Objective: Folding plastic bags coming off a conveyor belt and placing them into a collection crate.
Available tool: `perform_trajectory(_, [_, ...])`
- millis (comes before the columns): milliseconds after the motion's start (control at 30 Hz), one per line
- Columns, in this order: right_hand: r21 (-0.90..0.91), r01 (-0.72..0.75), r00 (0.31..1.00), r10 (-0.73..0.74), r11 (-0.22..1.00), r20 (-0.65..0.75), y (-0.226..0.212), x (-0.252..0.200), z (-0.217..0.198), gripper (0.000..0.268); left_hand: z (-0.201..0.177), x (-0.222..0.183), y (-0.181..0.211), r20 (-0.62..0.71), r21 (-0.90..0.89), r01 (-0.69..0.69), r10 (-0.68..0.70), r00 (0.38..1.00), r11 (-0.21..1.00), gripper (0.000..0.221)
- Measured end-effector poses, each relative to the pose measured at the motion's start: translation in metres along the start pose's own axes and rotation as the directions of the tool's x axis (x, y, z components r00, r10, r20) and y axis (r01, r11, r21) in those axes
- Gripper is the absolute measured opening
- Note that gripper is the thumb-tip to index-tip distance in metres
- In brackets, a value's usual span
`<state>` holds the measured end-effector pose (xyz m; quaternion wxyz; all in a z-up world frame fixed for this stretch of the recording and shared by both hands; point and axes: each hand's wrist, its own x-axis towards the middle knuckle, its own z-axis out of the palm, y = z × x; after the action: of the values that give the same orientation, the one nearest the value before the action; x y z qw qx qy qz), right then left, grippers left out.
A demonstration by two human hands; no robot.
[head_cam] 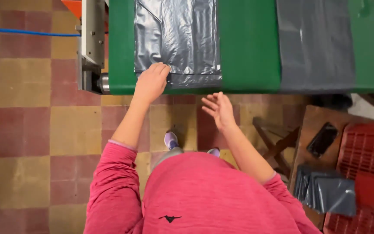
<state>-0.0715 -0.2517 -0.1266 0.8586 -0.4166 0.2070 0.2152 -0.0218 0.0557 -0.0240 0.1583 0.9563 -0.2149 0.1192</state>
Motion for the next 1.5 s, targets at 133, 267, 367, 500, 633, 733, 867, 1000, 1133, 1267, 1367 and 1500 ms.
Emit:
perform_trajectory(133, [-0.066, 0.184, 0.968, -0.192, 0.981, -0.159, -0.005, 0.008, 0.021, 0.029, -0.004, -0.001, -0.008, -0.034, 0.096, -0.049, 0.052, 0.998, 0.994, 0.032])
perform_trajectory(267, [-0.206, 0.237, 0.878, -0.300, 0.949, -0.373, -0.015, 0.022, 0.032, 0.031, -0.004, 0.002, -0.010, -0.040, 0.222, -0.109, 0.120, 0.992, 0.969, 0.020])
perform_trajectory(367, [-0.597, 0.367, 0.734, -0.617, 0.713, -0.285, -0.029, 0.033, 0.033, 0.042, -0.003, -0.007, 0.000, -0.065, 0.219, -0.159, 0.177, 0.982, 0.963, 0.016])
perform_trajectory(500, [-0.986, 0.169, 0.563, -0.823, 0.016, 0.083, -0.052, 0.048, 0.054, 0.053, -0.004, -0.021, 0.009, -0.129, 0.190, -0.197, 0.224, 0.966, 0.962, 0.019])
perform_trajectory(633, [-0.989, -0.138, 0.750, -0.645, 0.061, -0.144, -0.074, 0.066, 0.077, 0.070, -0.001, -0.023, 0.010, -0.177, 0.107, -0.167, 0.184, 0.967, 0.980, 0.028])
perform_trajectory(733, [-0.978, -0.207, 0.822, -0.537, 0.025, -0.188, -0.079, 0.079, 0.073, 0.069, -0.014, -0.021, 0.018, -0.211, 0.041, -0.113, 0.119, 0.970, 0.993, 0.042])
perform_trajectory(867, [-0.989, 0.112, 0.829, -0.557, 0.096, 0.039, -0.085, 0.070, 0.084, 0.044, -0.036, -0.019, 0.016, -0.199, 0.025, 0.000, 0.005, 0.980, 1.000, 0.061])
perform_trajectory(1000, [-0.781, 0.271, 0.867, -0.495, 0.563, -0.055, -0.127, -0.008, 0.138, 0.051, -0.041, -0.039, 0.004, -0.136, 0.114, 0.078, -0.062, 0.989, 0.990, 0.045])
perform_trajectory(1133, [-0.753, 0.515, 0.805, -0.532, 0.409, 0.262, -0.140, -0.031, 0.079, 0.046, -0.093, -0.037, 0.016, -0.189, 0.145, 0.066, -0.038, 0.981, 0.987, 0.028])
perform_trajectory(1267, [-0.564, 0.331, 0.943, -0.244, 0.756, 0.225, -0.154, -0.004, -0.005, 0.022, -0.130, 0.001, 0.011, -0.144, -0.257, 0.008, -0.046, 0.989, 0.966, 0.028])
perform_trajectory(1367, [-0.312, 0.080, 0.974, -0.007, 0.947, 0.228, -0.202, 0.045, 0.012, 0.041, -0.123, 0.063, -0.021, -0.117, -0.546, 0.121, -0.219, 0.969, 0.829, 0.017])
perform_trajectory(1500, [-0.278, -0.012, 0.927, 0.115, 0.961, 0.358, -0.272, 0.145, 0.071, 0.077, -0.066, 0.176, -0.093, -0.201, -0.616, 0.136, -0.322, 0.925, 0.776, 0.012])
